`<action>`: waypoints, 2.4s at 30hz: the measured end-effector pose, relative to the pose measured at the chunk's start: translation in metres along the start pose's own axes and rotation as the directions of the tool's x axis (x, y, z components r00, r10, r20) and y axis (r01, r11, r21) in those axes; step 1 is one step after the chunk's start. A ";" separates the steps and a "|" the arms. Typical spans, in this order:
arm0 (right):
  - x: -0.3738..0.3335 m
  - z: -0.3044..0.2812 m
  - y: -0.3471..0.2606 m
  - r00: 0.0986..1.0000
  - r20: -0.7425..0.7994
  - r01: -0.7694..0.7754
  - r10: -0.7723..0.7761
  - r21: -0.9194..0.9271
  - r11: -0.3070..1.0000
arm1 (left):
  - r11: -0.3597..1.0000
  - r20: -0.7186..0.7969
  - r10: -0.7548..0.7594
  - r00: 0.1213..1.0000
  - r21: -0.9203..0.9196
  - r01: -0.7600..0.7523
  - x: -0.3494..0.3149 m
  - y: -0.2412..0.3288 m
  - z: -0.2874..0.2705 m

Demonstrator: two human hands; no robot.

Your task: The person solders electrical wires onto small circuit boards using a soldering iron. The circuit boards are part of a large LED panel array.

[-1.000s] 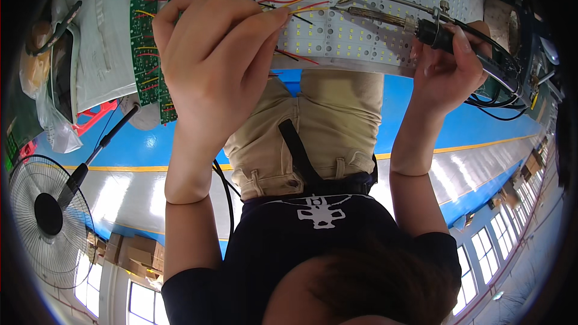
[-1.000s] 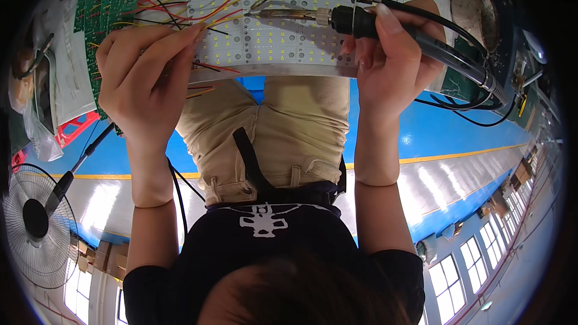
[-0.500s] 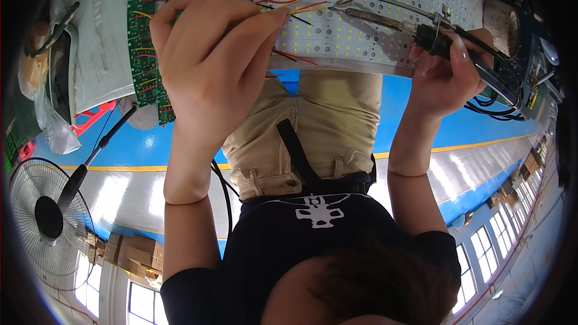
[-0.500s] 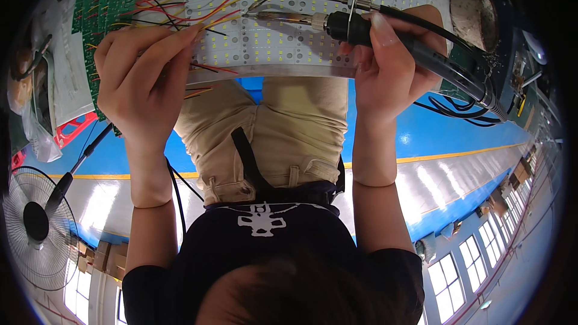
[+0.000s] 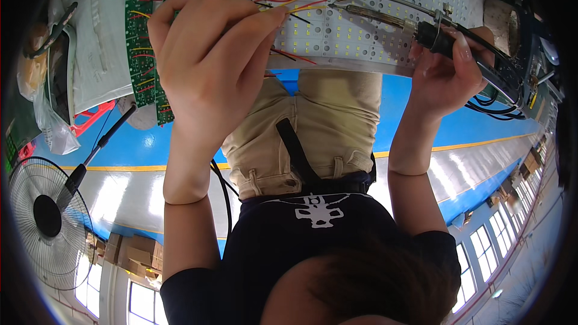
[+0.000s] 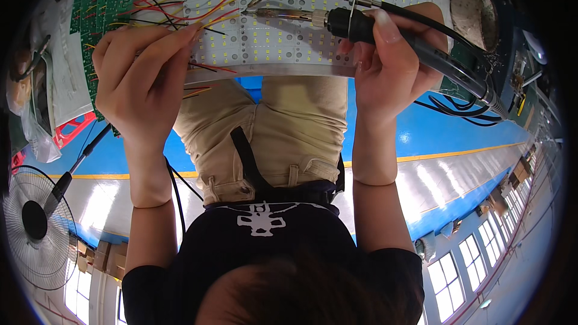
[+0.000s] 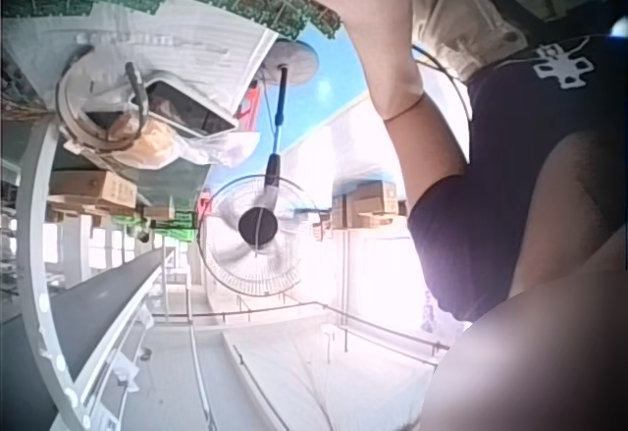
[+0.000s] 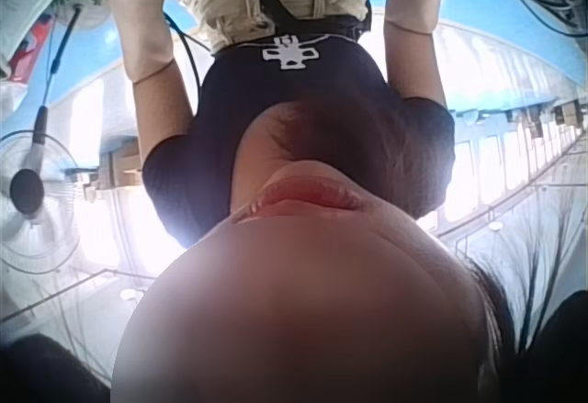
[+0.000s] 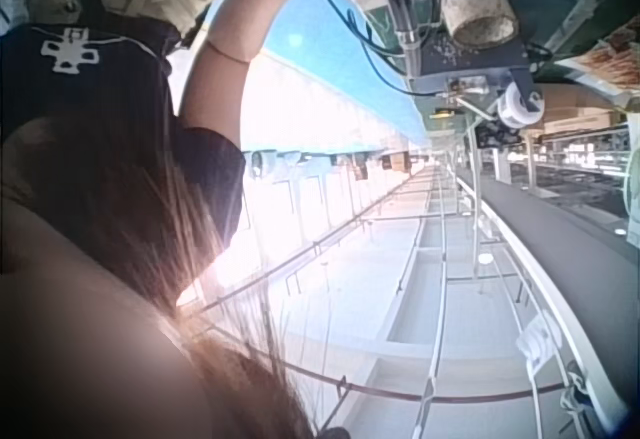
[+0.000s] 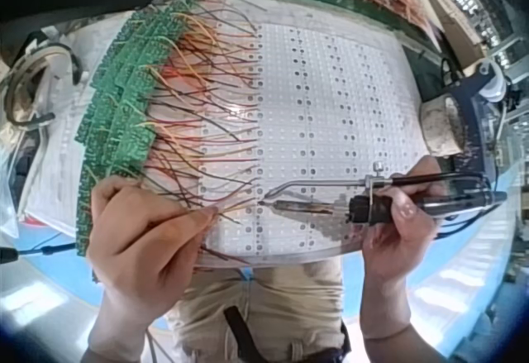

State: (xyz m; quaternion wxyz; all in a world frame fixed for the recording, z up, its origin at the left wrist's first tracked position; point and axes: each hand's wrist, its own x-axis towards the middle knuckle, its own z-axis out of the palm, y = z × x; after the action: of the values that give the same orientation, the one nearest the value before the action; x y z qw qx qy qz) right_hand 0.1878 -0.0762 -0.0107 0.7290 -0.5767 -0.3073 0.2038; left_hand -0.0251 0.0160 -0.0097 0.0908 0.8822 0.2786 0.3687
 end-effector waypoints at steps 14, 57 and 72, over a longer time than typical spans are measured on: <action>0.003 -0.005 -0.001 1.000 -0.026 -0.005 0.004 -0.032 0.999 | 1.000 0.010 -0.003 1.000 -0.017 0.003 0.003 0.001 0.000; 0.010 0.001 -0.008 0.992 0.009 -0.128 0.128 0.139 0.982 | 0.998 0.399 0.016 0.917 0.049 -0.038 0.024 -0.009 -0.045; 0.009 -0.004 -0.006 0.987 0.099 -0.143 0.128 0.153 0.978 | 0.980 0.315 -0.038 0.948 0.198 -0.027 0.013 0.005 -0.022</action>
State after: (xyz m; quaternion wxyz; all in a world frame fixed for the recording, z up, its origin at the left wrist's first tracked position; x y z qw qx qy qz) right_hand 0.1969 -0.0750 -0.0039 0.7428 -0.5265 -0.2821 0.3024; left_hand -0.0308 0.0176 0.0155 0.0462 0.9337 0.2985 0.1922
